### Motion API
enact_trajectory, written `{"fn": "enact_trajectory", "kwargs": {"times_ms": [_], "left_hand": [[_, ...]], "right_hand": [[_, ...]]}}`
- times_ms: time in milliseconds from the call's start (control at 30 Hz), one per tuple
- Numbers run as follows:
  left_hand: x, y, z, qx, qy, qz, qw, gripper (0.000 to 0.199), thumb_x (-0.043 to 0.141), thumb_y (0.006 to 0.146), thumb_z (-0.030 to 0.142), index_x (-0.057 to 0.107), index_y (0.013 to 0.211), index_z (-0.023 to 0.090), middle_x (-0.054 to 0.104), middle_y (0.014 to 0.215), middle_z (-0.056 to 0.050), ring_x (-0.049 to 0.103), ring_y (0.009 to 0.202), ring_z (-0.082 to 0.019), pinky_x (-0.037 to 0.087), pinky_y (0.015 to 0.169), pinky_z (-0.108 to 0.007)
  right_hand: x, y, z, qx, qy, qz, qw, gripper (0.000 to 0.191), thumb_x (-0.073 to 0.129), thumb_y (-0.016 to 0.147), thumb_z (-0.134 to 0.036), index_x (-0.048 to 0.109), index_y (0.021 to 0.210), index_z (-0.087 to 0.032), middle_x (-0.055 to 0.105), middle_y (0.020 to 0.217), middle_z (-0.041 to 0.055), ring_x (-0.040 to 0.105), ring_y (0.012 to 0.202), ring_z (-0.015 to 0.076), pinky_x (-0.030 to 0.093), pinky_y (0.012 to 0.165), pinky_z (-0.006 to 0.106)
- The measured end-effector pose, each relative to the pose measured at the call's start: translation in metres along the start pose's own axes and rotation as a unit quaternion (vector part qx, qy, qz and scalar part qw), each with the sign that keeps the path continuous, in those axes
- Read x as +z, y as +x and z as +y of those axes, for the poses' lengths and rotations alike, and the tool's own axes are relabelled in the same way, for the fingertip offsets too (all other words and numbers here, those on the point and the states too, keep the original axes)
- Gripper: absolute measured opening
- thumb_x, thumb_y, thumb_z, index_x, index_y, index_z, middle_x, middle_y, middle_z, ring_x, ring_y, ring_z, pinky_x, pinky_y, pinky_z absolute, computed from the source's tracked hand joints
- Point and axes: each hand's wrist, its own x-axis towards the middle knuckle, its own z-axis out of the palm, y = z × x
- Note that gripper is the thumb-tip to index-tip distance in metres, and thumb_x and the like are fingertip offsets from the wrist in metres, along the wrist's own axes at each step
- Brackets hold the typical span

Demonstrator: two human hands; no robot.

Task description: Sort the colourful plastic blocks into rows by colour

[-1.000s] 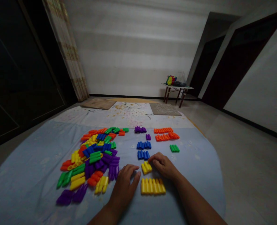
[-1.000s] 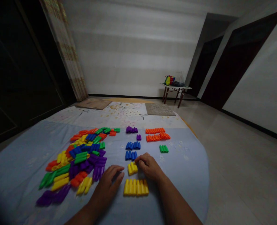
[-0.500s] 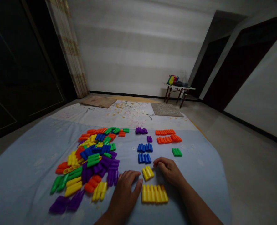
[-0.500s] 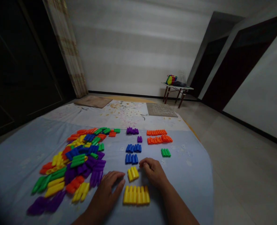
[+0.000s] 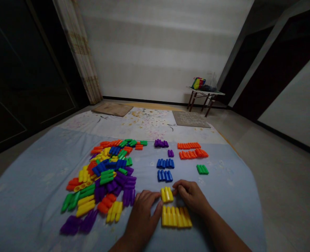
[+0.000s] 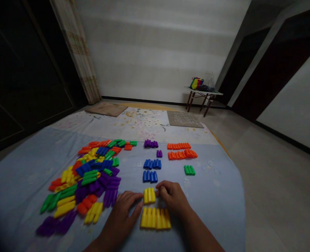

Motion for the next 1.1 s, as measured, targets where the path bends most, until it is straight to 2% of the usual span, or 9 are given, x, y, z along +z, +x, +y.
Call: {"fn": "enact_trajectory", "kwargs": {"times_ms": [200, 400, 600, 867, 967, 1100], "left_hand": [[0.0, -0.005, 0.005, 0.01, 0.004, 0.017, 1.0, 0.025, 0.04, 0.085, 0.031, 0.06, 0.097, 0.021, 0.063, 0.095, -0.006, 0.055, 0.093, -0.019, 0.042, 0.084, -0.038], [0.0, -0.008, 0.002, 0.032, -0.017, 0.049, 0.998, 0.025, 0.038, 0.087, 0.032, 0.059, 0.095, 0.019, 0.063, 0.094, -0.007, 0.055, 0.093, -0.018, 0.043, 0.085, -0.036], [0.001, -0.006, -0.002, 0.029, -0.024, 0.052, 0.998, 0.025, 0.037, 0.087, 0.03, 0.058, 0.094, 0.02, 0.063, 0.095, -0.006, 0.056, 0.093, -0.017, 0.044, 0.086, -0.034], [-0.003, -0.012, 0.004, 0.027, -0.028, 0.038, 0.999, 0.026, 0.036, 0.087, 0.028, 0.06, 0.093, 0.02, 0.064, 0.093, -0.005, 0.057, 0.092, -0.015, 0.045, 0.084, -0.03], [-0.011, -0.012, 0.005, 0.031, -0.006, 0.037, 0.999, 0.028, 0.035, 0.088, 0.029, 0.06, 0.094, 0.02, 0.064, 0.094, -0.005, 0.058, 0.091, -0.015, 0.046, 0.083, -0.028], [-0.035, -0.006, -0.005, 0.024, 0.095, 0.091, 0.991, 0.03, 0.036, 0.086, 0.033, 0.059, 0.099, 0.019, 0.062, 0.097, -0.007, 0.057, 0.094, -0.017, 0.044, 0.085, -0.031]], "right_hand": [[-0.008, 0.004, 0.011, 0.01, -0.01, 0.098, 0.995, 0.03, 0.039, 0.078, -0.03, 0.062, 0.088, -0.014, 0.065, 0.062, 0.0013, 0.056, 0.055, 0.0132, 0.042, 0.054, 0.023], [-0.01, 0.01, 0.023, 0.013, 0.012, 0.146, 0.989, 0.035, 0.039, 0.076, -0.033, 0.063, 0.091, -0.013, 0.062, 0.058, 0.0004, 0.054, 0.05, 0.0124, 0.04, 0.051, 0.023], [-0.008, 0.013, 0.027, 0.008, 0.018, 0.153, 0.988, 0.035, 0.039, 0.075, -0.032, 0.064, 0.092, -0.013, 0.062, 0.057, 0.0003, 0.051, 0.049, 0.0116, 0.039, 0.051, 0.023], [-0.01, 0.015, 0.033, 0.009, 0.038, 0.141, 0.989, 0.037, 0.04, 0.076, -0.034, 0.063, 0.095, -0.012, 0.061, 0.057, -0.0001, 0.048, 0.046, 0.0099, 0.037, 0.048, 0.021], [-0.011, 0.014, 0.033, 0.008, 0.042, 0.136, 0.99, 0.037, 0.04, 0.076, -0.034, 0.063, 0.095, -0.012, 0.061, 0.057, 0.0, 0.048, 0.047, 0.0099, 0.038, 0.048, 0.022], [-0.011, 0.014, 0.031, 0.009, 0.042, 0.134, 0.99, 0.037, 0.04, 0.076, -0.033, 0.063, 0.095, -0.012, 0.061, 0.057, 0.0, 0.048, 0.046, 0.0097, 0.038, 0.048, 0.021]]}}
